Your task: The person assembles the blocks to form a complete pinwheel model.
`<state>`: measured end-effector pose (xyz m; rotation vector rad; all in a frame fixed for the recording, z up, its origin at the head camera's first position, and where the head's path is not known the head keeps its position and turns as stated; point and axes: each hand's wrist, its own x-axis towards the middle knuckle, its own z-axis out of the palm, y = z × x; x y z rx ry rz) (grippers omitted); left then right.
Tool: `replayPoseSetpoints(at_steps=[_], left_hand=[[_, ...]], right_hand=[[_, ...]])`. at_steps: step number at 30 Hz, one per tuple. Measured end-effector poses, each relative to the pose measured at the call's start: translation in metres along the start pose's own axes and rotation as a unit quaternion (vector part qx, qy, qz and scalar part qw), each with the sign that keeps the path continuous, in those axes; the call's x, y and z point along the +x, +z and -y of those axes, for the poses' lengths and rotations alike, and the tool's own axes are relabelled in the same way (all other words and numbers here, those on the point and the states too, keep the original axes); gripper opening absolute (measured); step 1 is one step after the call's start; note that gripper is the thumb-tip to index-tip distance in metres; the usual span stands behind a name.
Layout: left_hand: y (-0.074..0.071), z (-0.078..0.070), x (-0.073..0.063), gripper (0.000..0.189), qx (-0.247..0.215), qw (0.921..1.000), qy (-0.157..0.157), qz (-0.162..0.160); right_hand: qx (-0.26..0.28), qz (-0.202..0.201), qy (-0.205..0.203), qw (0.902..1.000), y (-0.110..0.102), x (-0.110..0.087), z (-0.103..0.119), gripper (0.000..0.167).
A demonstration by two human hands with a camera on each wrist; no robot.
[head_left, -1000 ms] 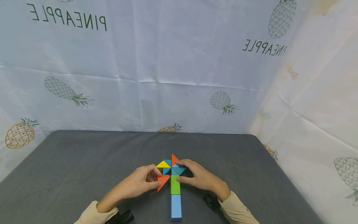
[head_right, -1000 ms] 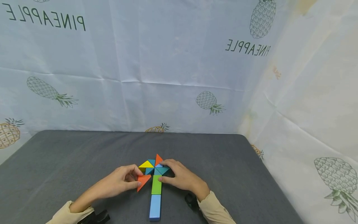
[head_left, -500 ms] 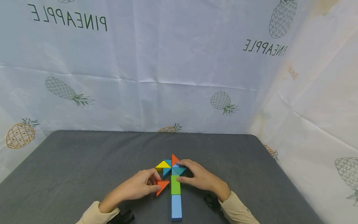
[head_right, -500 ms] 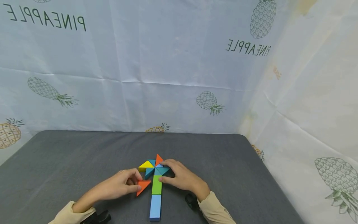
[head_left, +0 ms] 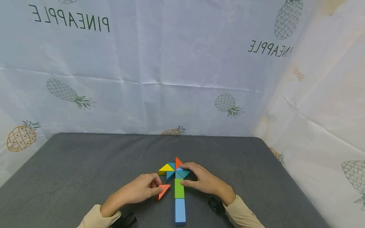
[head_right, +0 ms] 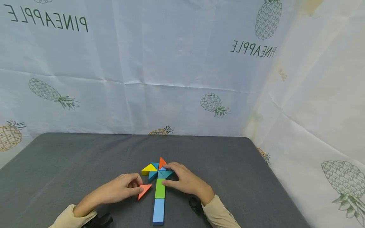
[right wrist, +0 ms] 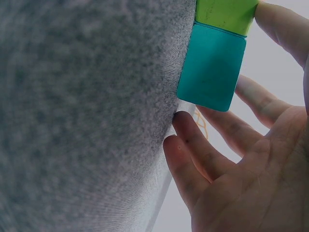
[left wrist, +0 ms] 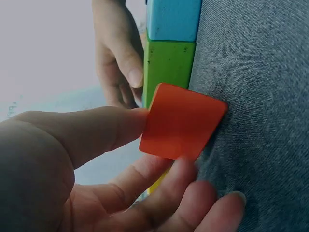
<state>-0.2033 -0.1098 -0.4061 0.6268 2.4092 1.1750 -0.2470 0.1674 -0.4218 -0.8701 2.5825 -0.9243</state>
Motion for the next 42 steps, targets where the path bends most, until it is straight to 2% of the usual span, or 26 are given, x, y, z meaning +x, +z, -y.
replayPoseSetpoints(at_steps=[10,12,21,27,34,42], left_hand=[[-0.003,0.000,0.002,0.033,-0.055,0.9978,-0.003,0.038],[-0.003,0.001,0.002,0.036,-0.059,0.9975,-0.001,0.037],[0.010,0.001,0.009,0.038,-0.025,0.9993,0.009,-0.027],[0.012,0.000,0.010,0.038,-0.020,0.9990,0.011,-0.037],[0.017,-0.002,0.010,0.038,0.011,0.9974,0.013,-0.070],[0.018,0.002,0.013,0.034,0.021,0.9954,0.026,-0.089]], right_hand=[[0.000,-0.004,0.001,1.0000,0.000,0.000,0.000,0.063],[0.000,-0.004,0.002,1.0000,0.000,0.000,0.000,0.063],[0.001,-0.003,0.006,1.0000,0.001,0.000,-0.001,0.064],[0.002,-0.004,0.005,1.0000,0.000,0.000,0.000,0.064],[0.001,-0.004,0.003,1.0000,0.000,0.000,0.001,0.064],[0.002,-0.003,0.000,1.0000,0.000,0.000,0.001,0.063]])
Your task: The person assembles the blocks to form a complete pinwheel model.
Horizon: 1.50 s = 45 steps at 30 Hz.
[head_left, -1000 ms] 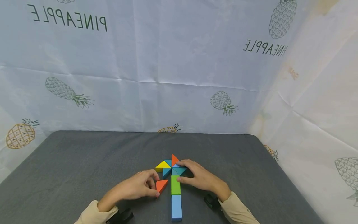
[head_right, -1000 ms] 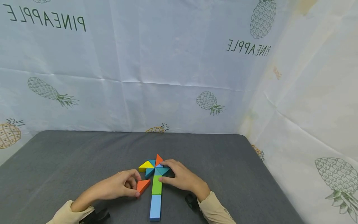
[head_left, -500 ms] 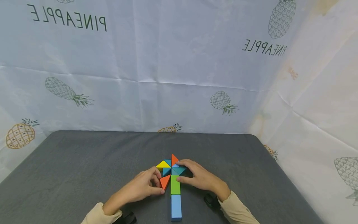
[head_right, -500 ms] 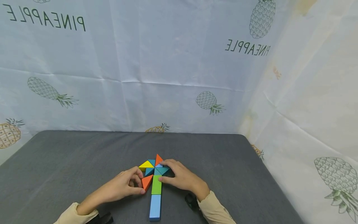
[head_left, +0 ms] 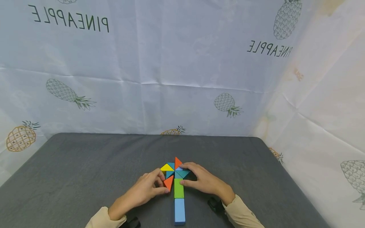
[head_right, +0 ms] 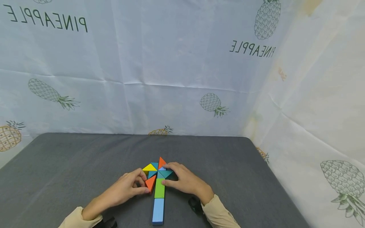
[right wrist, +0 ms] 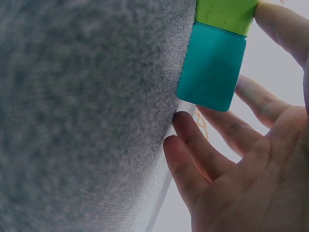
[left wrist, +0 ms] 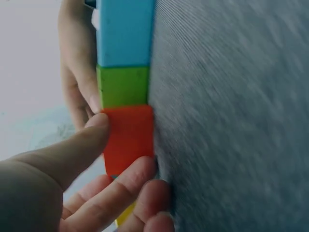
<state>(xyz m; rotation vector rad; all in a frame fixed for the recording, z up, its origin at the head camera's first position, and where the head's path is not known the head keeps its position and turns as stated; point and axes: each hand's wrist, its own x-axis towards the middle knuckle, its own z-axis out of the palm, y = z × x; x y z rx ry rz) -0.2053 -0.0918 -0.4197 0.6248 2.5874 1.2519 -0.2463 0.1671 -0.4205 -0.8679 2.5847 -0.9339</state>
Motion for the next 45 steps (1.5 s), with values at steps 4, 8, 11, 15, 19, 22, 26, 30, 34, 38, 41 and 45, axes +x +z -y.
replayPoseSetpoints(at_steps=[4,8,11,15,19,22,26,30,34,38,41,45], left_hand=[[0.000,0.002,0.001,0.028,0.024,0.9995,0.015,-0.017],[0.000,0.003,0.004,0.021,0.044,0.9983,0.025,-0.027],[0.001,0.004,0.007,0.017,0.058,0.9974,0.029,-0.031],[0.002,0.004,0.010,0.016,0.076,0.9958,0.033,-0.038],[0.002,0.003,0.011,0.015,0.086,0.9946,0.037,-0.044],[0.002,0.003,0.012,0.015,0.086,0.9944,0.040,-0.046],[0.001,0.004,0.012,0.014,0.081,0.9948,0.041,-0.048],[0.002,0.005,0.013,0.012,0.077,0.9948,0.041,-0.053],[0.002,0.005,0.013,0.011,0.073,0.9946,0.044,-0.059],[0.002,0.004,0.012,0.010,0.071,0.9948,0.041,-0.060],[0.001,0.004,0.011,0.010,0.070,0.9952,0.038,-0.057],[-0.001,0.004,0.010,0.010,0.070,0.9957,0.033,-0.050]], right_hand=[[0.001,-0.001,-0.002,1.0000,0.000,0.000,0.000,0.063],[0.001,-0.002,0.000,1.0000,0.000,-0.001,-0.001,0.063],[0.001,-0.003,0.000,1.0000,0.000,-0.001,-0.001,0.063],[0.000,-0.004,-0.002,1.0000,0.000,-0.001,-0.002,0.064],[0.000,-0.004,0.000,1.0000,0.000,-0.002,-0.002,0.064],[0.002,-0.004,0.003,1.0000,0.000,-0.002,-0.002,0.064],[0.003,-0.003,0.005,1.0000,0.000,-0.002,-0.002,0.064],[0.003,-0.002,0.006,1.0000,0.000,-0.002,-0.002,0.064],[0.000,-0.003,0.003,1.0000,0.000,-0.002,-0.002,0.063],[-0.007,-0.003,-0.003,1.0000,-0.001,-0.001,-0.002,0.063],[-0.010,-0.002,-0.004,0.9999,0.000,-0.001,-0.001,0.064],[-0.010,-0.001,-0.006,0.9999,0.000,0.000,-0.001,0.064]])
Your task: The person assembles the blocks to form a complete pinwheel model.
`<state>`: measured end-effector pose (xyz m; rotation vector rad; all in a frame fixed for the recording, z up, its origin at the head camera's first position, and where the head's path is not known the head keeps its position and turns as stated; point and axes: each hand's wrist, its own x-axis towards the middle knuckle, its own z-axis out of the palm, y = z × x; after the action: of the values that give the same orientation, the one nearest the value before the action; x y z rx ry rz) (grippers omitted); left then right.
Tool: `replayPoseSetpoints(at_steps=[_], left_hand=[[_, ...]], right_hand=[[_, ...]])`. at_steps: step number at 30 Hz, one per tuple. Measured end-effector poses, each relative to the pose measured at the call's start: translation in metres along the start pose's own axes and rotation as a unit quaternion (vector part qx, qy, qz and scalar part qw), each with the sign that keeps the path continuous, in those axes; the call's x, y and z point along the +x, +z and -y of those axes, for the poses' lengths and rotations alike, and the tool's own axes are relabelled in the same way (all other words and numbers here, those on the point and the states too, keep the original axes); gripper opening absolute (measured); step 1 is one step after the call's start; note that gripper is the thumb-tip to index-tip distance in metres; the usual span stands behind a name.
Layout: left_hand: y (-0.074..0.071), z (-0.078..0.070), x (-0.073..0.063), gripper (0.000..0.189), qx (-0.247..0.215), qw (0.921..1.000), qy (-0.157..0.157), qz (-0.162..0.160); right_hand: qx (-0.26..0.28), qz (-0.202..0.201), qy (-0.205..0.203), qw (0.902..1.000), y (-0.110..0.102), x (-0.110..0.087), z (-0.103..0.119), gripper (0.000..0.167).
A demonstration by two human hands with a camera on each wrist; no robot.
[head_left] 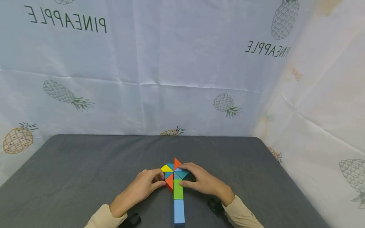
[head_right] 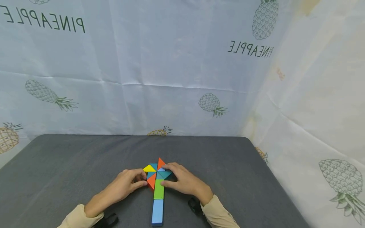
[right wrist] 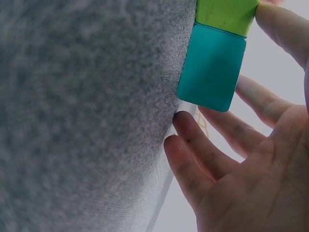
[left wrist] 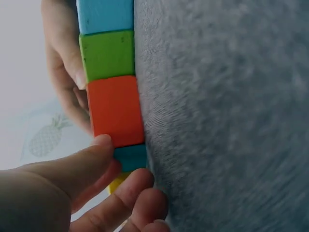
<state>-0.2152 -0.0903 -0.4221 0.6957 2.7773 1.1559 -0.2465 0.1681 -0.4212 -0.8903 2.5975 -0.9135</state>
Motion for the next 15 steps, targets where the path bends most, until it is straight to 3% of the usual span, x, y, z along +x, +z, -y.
replayPoseSetpoints(at_steps=[15], left_hand=[[-0.011,-0.003,0.003,0.008,0.031,0.9985,0.005,-0.044]], right_hand=[[-0.021,-0.030,0.008,0.9993,-0.010,-0.003,-0.005,0.061]])
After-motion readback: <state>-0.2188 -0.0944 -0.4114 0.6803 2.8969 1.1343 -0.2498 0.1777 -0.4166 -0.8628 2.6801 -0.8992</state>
